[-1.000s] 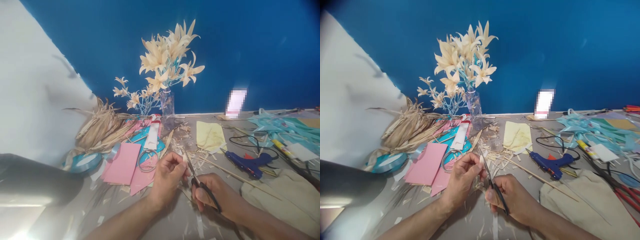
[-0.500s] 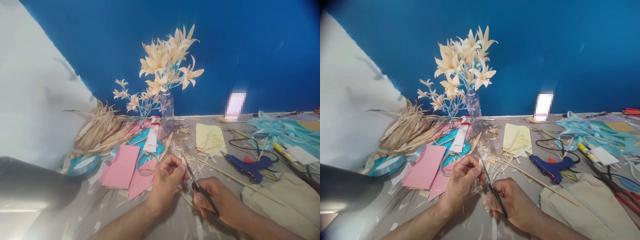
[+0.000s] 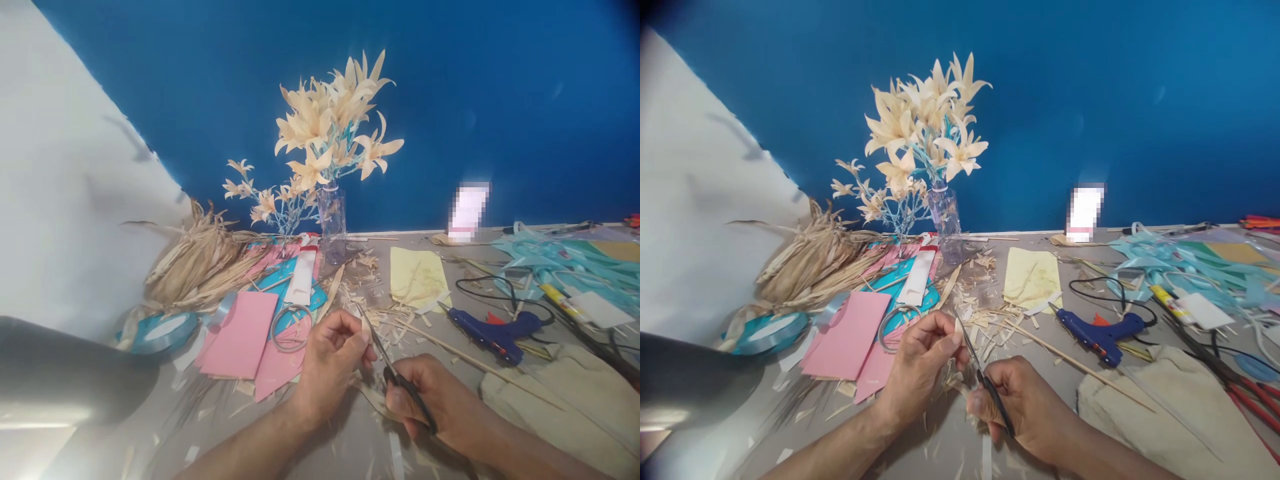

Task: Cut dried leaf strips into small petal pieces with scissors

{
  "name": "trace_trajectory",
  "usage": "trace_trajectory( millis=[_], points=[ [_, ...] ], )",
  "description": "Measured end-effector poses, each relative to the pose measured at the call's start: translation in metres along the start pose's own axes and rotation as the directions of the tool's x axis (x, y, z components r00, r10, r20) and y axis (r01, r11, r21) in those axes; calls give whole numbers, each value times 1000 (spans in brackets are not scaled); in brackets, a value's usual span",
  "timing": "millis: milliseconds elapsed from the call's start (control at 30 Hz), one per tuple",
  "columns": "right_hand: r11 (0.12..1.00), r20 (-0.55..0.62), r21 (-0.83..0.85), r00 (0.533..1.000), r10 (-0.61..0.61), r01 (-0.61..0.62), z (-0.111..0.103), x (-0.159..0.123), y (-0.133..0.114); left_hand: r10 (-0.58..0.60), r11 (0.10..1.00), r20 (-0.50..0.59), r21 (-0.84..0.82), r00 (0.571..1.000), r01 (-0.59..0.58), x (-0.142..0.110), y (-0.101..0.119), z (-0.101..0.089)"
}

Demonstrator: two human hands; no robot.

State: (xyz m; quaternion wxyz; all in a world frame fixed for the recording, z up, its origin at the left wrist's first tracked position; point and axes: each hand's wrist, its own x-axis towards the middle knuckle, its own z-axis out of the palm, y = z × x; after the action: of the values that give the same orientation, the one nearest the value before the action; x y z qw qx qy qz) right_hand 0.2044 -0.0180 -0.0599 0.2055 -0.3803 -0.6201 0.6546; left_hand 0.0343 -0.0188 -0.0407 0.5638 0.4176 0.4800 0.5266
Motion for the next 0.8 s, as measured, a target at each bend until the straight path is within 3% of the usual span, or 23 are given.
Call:
trace_trajectory(
  millis=[600, 800],
  points=[
    [995, -31, 61, 997, 76, -74, -5, 1, 0, -21, 999, 70, -41, 997, 24, 3, 2, -4],
    [997, -286, 73, 957, 51, -31, -14, 0, -17, -148, 980, 147, -113, 978, 165, 5, -8, -7]
  ],
)
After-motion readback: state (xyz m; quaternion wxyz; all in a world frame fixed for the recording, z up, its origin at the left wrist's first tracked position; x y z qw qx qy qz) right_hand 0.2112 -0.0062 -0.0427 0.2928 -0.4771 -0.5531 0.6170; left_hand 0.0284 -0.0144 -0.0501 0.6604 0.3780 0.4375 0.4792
